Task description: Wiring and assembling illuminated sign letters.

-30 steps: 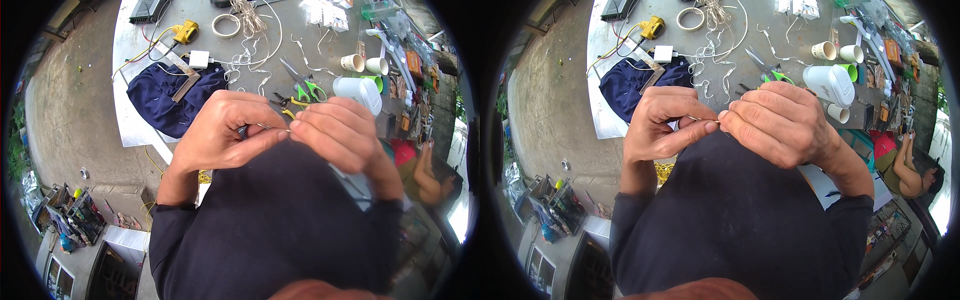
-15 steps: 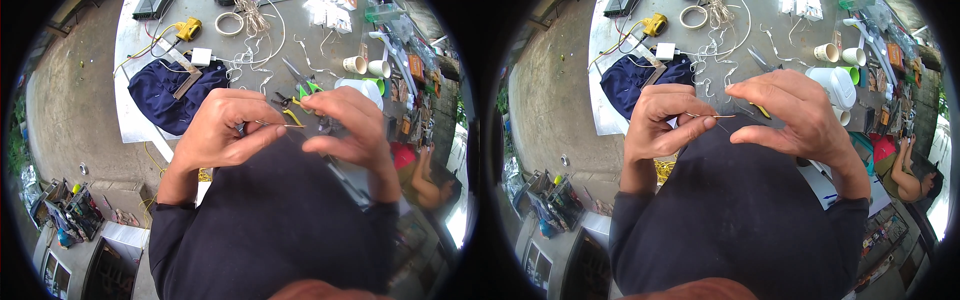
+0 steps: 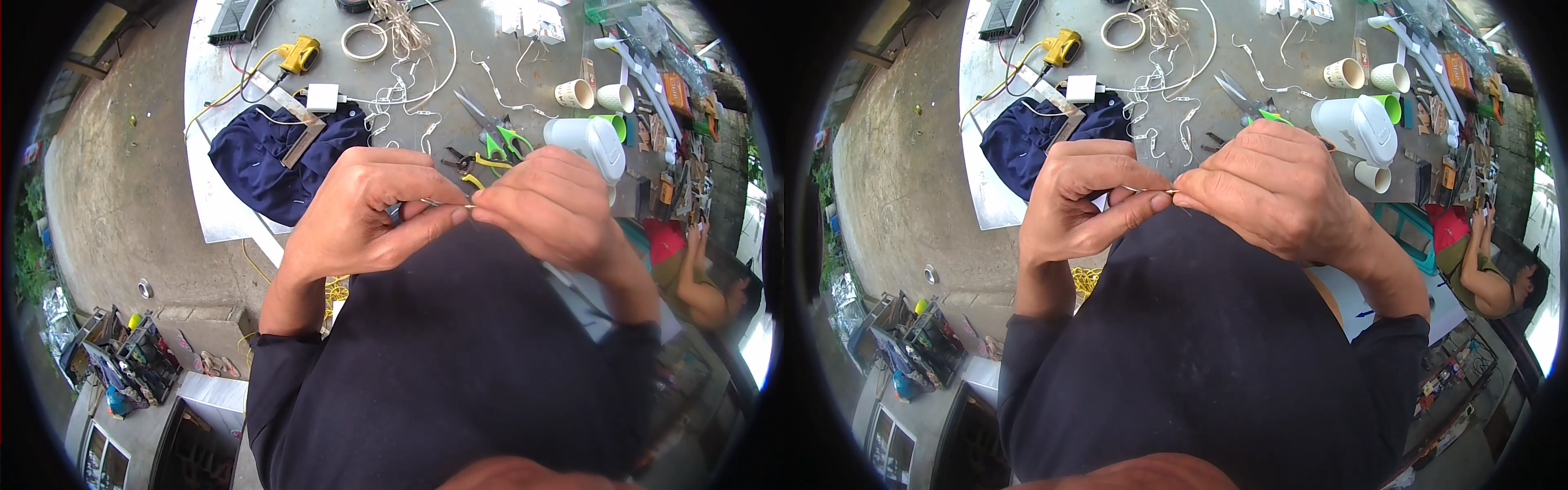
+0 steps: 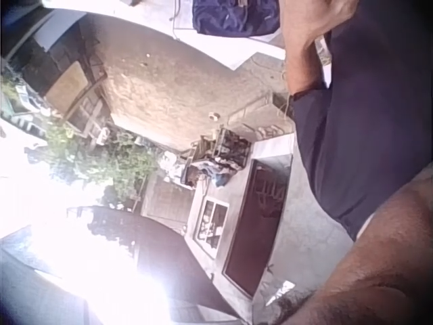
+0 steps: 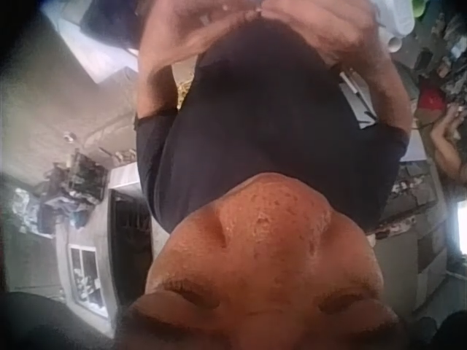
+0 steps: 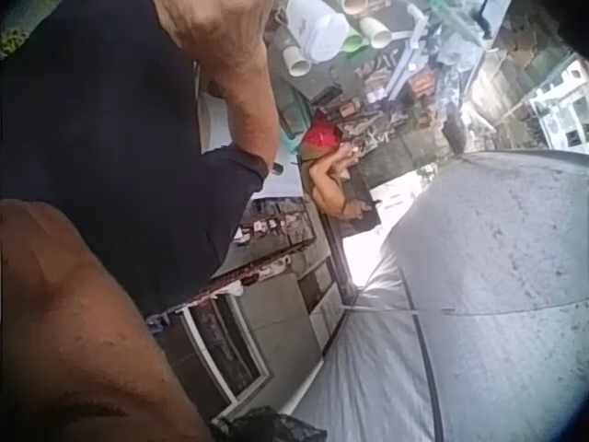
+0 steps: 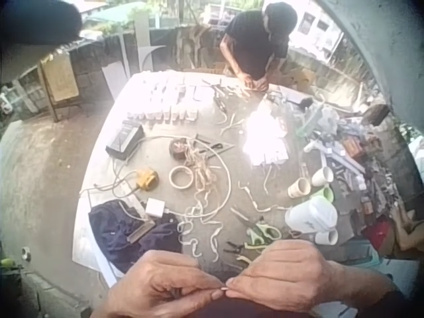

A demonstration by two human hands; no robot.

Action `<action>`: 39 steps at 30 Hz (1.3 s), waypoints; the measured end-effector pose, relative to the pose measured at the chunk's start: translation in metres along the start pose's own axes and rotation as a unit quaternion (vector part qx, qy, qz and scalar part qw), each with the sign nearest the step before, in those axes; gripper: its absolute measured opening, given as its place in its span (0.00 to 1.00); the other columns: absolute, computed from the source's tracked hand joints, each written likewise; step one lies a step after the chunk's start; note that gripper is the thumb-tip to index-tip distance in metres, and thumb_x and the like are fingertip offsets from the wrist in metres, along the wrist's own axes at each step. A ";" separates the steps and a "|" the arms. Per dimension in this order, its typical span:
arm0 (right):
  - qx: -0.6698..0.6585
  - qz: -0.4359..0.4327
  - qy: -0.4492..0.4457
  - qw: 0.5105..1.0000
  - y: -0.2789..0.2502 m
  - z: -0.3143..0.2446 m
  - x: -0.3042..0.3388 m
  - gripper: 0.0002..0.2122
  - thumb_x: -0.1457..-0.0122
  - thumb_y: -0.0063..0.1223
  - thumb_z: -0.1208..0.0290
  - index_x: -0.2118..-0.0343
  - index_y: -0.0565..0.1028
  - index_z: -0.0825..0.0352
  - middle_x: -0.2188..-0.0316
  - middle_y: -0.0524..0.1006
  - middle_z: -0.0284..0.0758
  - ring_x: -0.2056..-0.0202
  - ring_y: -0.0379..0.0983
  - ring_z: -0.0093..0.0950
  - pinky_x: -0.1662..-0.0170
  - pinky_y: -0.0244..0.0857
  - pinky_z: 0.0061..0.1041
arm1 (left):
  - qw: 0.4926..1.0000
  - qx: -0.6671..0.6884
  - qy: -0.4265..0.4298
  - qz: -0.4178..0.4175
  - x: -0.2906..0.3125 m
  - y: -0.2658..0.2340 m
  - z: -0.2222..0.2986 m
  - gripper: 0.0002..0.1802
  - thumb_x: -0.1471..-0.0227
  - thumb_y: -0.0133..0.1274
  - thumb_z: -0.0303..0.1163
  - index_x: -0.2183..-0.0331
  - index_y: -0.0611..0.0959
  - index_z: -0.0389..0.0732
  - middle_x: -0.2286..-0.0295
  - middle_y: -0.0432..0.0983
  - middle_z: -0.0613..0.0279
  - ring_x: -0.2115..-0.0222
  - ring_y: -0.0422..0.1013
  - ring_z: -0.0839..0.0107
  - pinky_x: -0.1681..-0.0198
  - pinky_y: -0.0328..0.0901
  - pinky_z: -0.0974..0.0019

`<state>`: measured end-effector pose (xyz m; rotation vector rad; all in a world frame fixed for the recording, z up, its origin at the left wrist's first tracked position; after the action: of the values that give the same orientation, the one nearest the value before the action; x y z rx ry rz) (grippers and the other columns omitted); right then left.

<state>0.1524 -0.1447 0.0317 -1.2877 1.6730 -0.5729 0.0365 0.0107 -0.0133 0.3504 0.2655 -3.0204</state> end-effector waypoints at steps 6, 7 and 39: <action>-0.119 -0.028 0.197 0.973 0.004 0.005 0.006 0.06 0.47 0.66 0.73 0.70 0.80 0.67 0.77 0.79 0.33 0.74 0.76 0.30 0.70 0.67 0.26 | 0.999 -0.037 -0.005 0.019 0.004 -0.001 -0.005 0.04 0.55 0.66 0.23 0.72 0.87 0.36 0.84 0.72 0.65 0.84 0.63 0.79 0.82 0.52 0.71; -0.155 -0.018 0.234 0.960 0.004 0.007 0.009 0.06 0.47 0.66 0.73 0.70 0.80 0.68 0.77 0.79 0.33 0.75 0.75 0.29 0.70 0.66 0.25 | 0.999 -0.007 -0.027 0.017 0.006 -0.003 -0.008 0.04 0.52 0.65 0.25 0.70 0.87 0.35 0.83 0.74 0.65 0.83 0.63 0.81 0.81 0.53 0.72; -0.489 0.120 0.004 0.864 -0.078 0.026 0.056 0.21 0.44 0.65 0.51 0.76 0.77 0.68 0.77 0.78 0.35 0.78 0.74 0.25 0.76 0.67 0.20 | 0.905 0.268 -0.212 0.252 -0.006 0.088 -0.019 0.12 0.45 0.61 0.27 0.59 0.85 0.29 0.69 0.82 0.52 0.71 0.77 0.71 0.65 0.71 0.69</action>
<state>0.2114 -0.2193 0.0602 -1.6905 2.1786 0.5240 0.0558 -0.0718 -0.0449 -0.1926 -0.6036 -2.5003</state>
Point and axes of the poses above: each hand's wrist, its own x-axis away from the middle knuckle, its own y-axis out of the palm, z = x × y, the point moved 3 cm from there along -x, towards the middle knuckle
